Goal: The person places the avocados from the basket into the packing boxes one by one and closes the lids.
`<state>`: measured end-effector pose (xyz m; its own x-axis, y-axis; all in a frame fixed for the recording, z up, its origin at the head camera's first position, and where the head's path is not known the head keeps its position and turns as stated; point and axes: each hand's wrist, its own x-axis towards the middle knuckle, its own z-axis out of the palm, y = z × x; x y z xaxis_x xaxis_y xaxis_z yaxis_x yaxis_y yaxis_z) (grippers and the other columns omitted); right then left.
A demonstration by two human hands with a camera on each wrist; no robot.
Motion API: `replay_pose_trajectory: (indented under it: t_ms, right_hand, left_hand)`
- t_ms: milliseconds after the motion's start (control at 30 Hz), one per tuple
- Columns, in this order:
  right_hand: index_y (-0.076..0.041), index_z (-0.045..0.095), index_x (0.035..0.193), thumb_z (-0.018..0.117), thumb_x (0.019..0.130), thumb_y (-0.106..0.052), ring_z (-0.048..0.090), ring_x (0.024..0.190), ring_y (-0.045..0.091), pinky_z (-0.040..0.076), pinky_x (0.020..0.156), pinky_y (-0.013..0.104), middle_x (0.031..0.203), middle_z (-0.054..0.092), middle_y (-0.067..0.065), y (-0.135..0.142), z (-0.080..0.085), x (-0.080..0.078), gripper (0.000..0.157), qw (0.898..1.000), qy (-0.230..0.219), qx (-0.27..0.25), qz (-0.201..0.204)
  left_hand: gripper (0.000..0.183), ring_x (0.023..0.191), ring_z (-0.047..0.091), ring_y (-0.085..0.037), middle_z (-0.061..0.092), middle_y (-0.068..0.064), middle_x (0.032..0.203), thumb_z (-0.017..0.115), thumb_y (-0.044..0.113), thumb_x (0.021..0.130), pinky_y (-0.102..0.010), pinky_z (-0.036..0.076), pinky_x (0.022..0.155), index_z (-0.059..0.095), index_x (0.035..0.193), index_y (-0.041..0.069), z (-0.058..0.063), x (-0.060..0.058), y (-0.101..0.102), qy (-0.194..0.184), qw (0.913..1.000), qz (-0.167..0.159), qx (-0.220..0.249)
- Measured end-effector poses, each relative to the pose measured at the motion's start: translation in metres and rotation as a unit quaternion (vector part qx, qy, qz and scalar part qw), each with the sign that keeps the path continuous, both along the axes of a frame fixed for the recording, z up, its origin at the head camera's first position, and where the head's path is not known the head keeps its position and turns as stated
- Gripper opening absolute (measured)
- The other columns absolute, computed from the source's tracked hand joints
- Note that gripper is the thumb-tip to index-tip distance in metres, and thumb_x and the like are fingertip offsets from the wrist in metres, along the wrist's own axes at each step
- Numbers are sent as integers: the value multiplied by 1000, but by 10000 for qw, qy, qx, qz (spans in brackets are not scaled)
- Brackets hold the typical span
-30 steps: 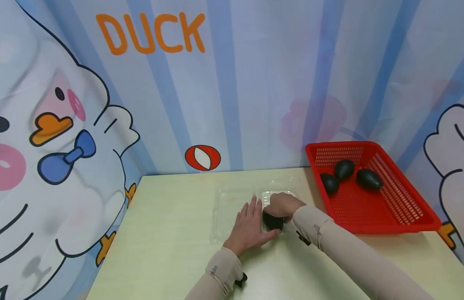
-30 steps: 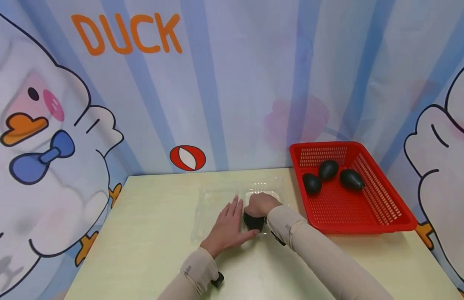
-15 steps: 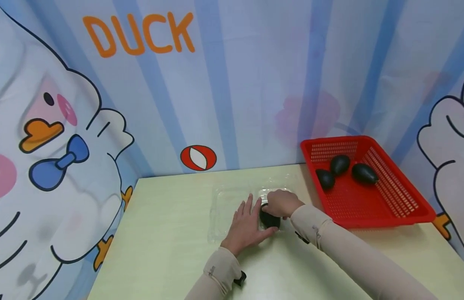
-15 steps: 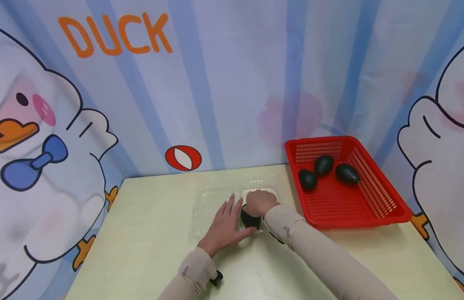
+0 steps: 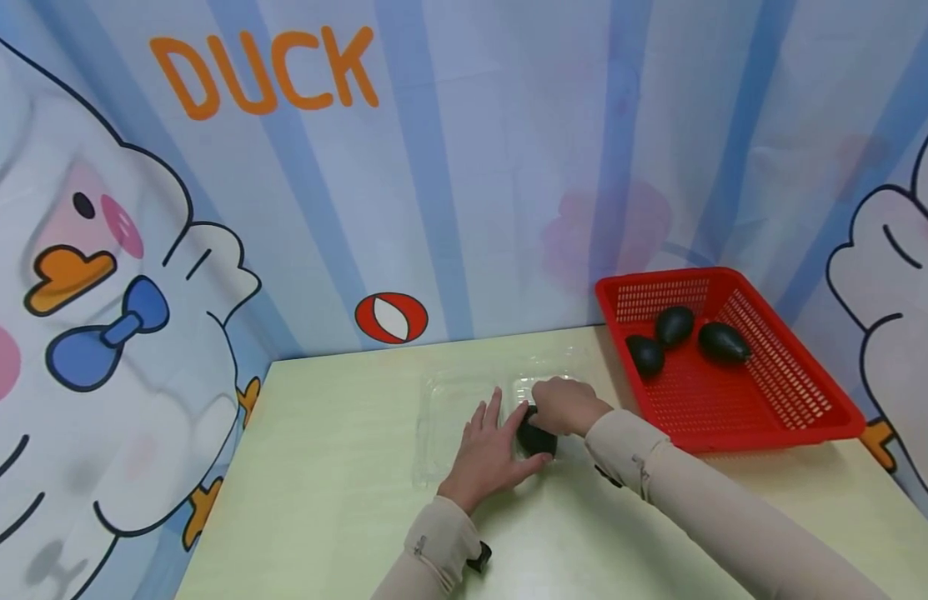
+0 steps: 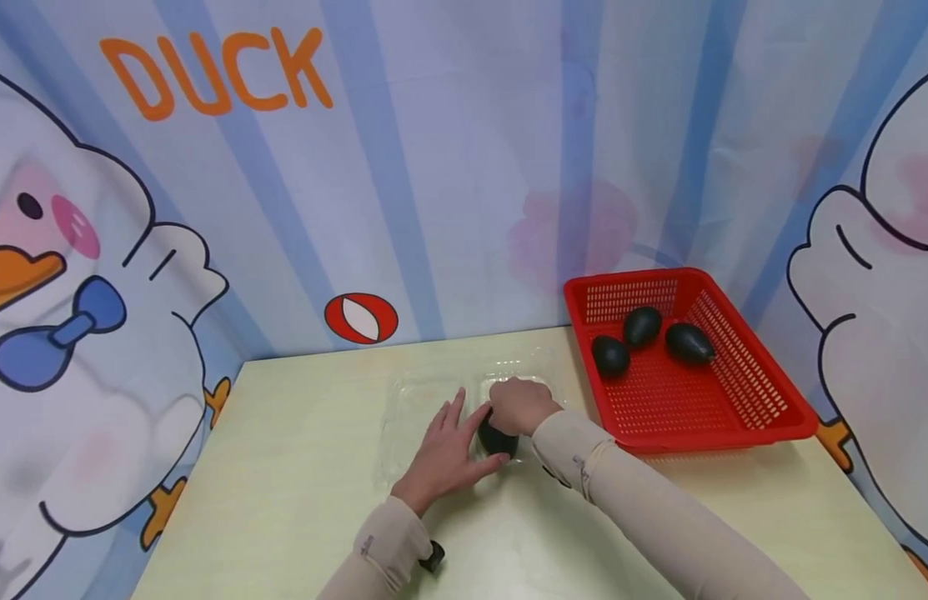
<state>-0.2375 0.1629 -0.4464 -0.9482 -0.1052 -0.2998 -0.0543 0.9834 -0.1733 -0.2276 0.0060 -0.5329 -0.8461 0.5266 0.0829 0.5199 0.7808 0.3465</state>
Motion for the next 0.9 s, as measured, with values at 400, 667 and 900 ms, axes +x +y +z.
replay_pose_trajectory:
  t_ms: [400, 667, 900]
  right_hand:
    - [-10, 70, 94, 75, 83, -28, 54, 68, 17, 47, 61, 35, 75, 62, 0, 2, -3, -1, 22, 9991, 289, 13, 321]
    - [-11, 65, 90, 71, 86, -31, 53, 68, 17, 44, 59, 34, 73, 59, -1, 13, 1, 3, 21, 9997, 109, -111, 213]
    - [-8, 67, 105, 71, 86, -29, 58, 78, 18, 52, 73, 39, 94, 68, 5, 33, 15, 5, 29, 9990, 119, -411, 149]
  left_hand:
    - [85, 142, 22, -44, 10, -13, 161, 48, 77, 81, -57, 27, 110, 30, 151, 33, 4, 1, 1, -148, 9999, 17, 25]
    - [86, 143, 21, -42, 9, -12, 161, 48, 78, 80, -59, 27, 109, 30, 151, 32, 3, -1, 0, -187, 9998, 45, -69]
    - [86, 142, 23, -44, 11, -13, 161, 49, 77, 80, -62, 29, 107, 31, 150, 31, 4, 0, 0, -170, 9999, -5, 29]
